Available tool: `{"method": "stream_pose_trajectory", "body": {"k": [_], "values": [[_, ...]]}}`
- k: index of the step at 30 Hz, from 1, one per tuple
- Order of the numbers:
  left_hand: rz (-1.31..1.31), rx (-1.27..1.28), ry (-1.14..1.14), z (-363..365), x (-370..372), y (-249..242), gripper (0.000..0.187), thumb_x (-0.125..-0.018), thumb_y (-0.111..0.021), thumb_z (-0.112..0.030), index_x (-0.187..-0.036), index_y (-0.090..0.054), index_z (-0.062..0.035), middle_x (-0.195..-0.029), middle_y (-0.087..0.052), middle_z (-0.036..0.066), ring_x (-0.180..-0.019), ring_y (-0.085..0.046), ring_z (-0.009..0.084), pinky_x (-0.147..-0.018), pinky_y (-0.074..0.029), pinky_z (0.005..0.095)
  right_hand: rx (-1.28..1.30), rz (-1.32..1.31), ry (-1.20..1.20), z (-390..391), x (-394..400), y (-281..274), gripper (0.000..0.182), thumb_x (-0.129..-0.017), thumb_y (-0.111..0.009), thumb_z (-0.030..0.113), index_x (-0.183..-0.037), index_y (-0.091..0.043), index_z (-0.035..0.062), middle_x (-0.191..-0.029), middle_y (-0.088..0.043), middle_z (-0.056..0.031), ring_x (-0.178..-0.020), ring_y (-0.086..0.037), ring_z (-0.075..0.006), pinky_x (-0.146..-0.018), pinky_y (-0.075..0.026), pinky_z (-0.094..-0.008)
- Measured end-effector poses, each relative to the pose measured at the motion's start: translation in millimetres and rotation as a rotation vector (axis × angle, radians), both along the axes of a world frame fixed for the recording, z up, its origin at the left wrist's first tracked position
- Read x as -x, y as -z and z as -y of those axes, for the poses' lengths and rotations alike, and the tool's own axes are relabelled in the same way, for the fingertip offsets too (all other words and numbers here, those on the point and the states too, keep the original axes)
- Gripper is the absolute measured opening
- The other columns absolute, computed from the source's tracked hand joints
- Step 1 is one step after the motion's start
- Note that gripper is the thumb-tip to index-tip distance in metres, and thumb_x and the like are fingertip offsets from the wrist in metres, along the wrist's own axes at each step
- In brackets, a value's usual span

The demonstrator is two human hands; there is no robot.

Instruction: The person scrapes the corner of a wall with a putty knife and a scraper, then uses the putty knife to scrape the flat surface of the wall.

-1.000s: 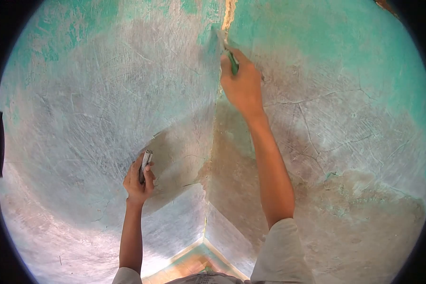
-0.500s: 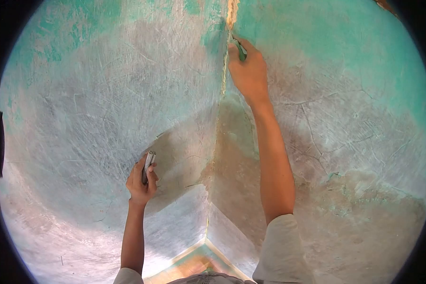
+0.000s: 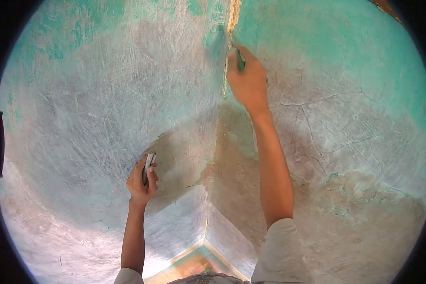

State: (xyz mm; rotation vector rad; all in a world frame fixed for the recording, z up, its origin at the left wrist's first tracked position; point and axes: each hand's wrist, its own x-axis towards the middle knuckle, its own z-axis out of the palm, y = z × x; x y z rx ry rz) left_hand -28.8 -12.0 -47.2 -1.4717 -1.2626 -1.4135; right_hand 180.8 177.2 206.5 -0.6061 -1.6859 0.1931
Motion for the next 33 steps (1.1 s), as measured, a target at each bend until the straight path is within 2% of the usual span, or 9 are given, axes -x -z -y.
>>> {"method": "stream_pose_trajectory", "body": {"k": [3, 6, 11, 13, 15, 19, 25, 31, 33], "values": [[-0.017, -0.012, 0.018, 1, 1, -1, 0.031, -0.101, -0.059, -0.003, -0.13, -0.064, 0.0054, -0.085, -0.073, 0.012, -0.057, -0.066, 0.0123, -0.052, -0.051, 0.0274, -0.019, -0.019, -0.029, -10, -2, 0, 0.042, -0.101, -0.059, 0.031, -0.133, -0.068, 0.0058, -0.105, -0.074, -0.0251, -0.098, -0.072, -0.0379, -0.091, -0.053, -0.0441], [0.022, 0.072, 0.017, 4, 0, 2, 0.031, -0.096, -0.064, -0.001, -0.125, -0.063, 0.0094, -0.111, -0.074, 0.019, -0.07, -0.068, 0.0234, -0.061, -0.056, 0.0327, -0.055, 0.005, -0.06, -6, -5, 10, 0.041, -0.101, -0.059, 0.029, -0.133, -0.068, 0.0062, -0.108, -0.074, -0.0249, -0.098, -0.072, -0.0373, -0.09, -0.053, -0.0441], [0.031, 0.058, 0.035, 3, 0, 1, 0.032, -0.096, -0.064, 0.0, -0.127, -0.064, 0.0085, -0.105, -0.073, 0.018, -0.068, -0.066, 0.022, -0.059, -0.055, 0.0318, 0.16, 0.037, -0.12, 9, -16, -2, 0.04, -0.101, -0.06, 0.029, -0.134, -0.067, 0.0069, -0.109, -0.074, -0.0234, -0.098, -0.072, -0.0368, -0.089, -0.053, -0.0438], [0.03, 0.042, 0.039, 2, -2, 2, 0.032, -0.096, -0.064, 0.0, -0.127, -0.064, 0.0076, -0.1, -0.073, 0.017, -0.067, -0.066, 0.0213, -0.059, -0.055, 0.0314, -0.023, 0.037, -0.117, -1, -15, 6, 0.041, -0.101, -0.061, 0.029, -0.135, -0.067, 0.0071, -0.106, -0.075, -0.0217, -0.095, -0.072, -0.0339, -0.088, -0.054, -0.0422], [0.04, 0.033, 0.044, 1, -2, 1, 0.032, -0.096, -0.064, 0.0, -0.128, -0.065, 0.0066, -0.097, -0.072, 0.017, -0.068, -0.067, 0.0208, -0.058, -0.055, 0.0311, -0.003, 0.031, -0.039, 9, -6, 18, 0.041, -0.101, -0.062, 0.031, -0.135, -0.067, 0.0071, -0.104, -0.075, -0.0203, -0.091, -0.071, -0.0288, -0.086, -0.053, -0.04], [0.057, 0.034, 0.027, 3, -2, -1, 0.03, -0.1, -0.059, -0.002, -0.129, -0.064, 0.0059, -0.087, -0.074, 0.011, -0.057, -0.066, 0.0109, -0.052, -0.052, 0.0272, -0.147, -0.078, 0.025, -13, 7, 10, 0.041, -0.102, -0.061, 0.032, -0.134, -0.068, 0.0072, -0.1, -0.074, -0.0209, -0.085, -0.068, -0.0251, -0.083, -0.053, -0.0388], [0.022, 0.01, 0.001, -1, -3, -1, 0.031, -0.1, -0.059, -0.002, -0.13, -0.064, 0.0053, -0.086, -0.074, 0.011, -0.056, -0.066, 0.0113, -0.052, -0.052, 0.0267, 0.097, 0.052, -0.095, 1, -12, 13, 0.041, -0.102, -0.059, 0.031, -0.134, -0.067, 0.0068, -0.098, -0.073, -0.0246, -0.085, -0.07, -0.0362, -0.083, -0.054, -0.0441], [0.043, 0.03, 0.011, -1, -3, -2, 0.03, -0.1, -0.059, -0.002, -0.13, -0.064, 0.0053, -0.086, -0.073, 0.011, -0.057, -0.065, 0.0114, -0.053, -0.052, 0.0265, -0.108, -0.03, -0.029, -14, -2, 1, 0.041, -0.101, -0.06, 0.031, -0.134, -0.067, 0.0066, -0.101, -0.074, -0.0244, -0.096, -0.072, -0.0385, -0.089, -0.054, -0.0441], [0.05, 0.036, -0.021, -1, -2, 3, 0.03, -0.1, -0.059, -0.002, -0.129, -0.064, 0.0055, -0.086, -0.073, 0.011, -0.057, -0.065, 0.0116, -0.053, -0.052, 0.0265, -0.038, 0.016, -0.05, -3, -7, 14, 0.042, -0.101, -0.06, 0.031, -0.134, -0.067, 0.006, -0.104, -0.074, -0.0251, -0.099, -0.072, -0.0399, -0.09, -0.054, -0.0443]]}}
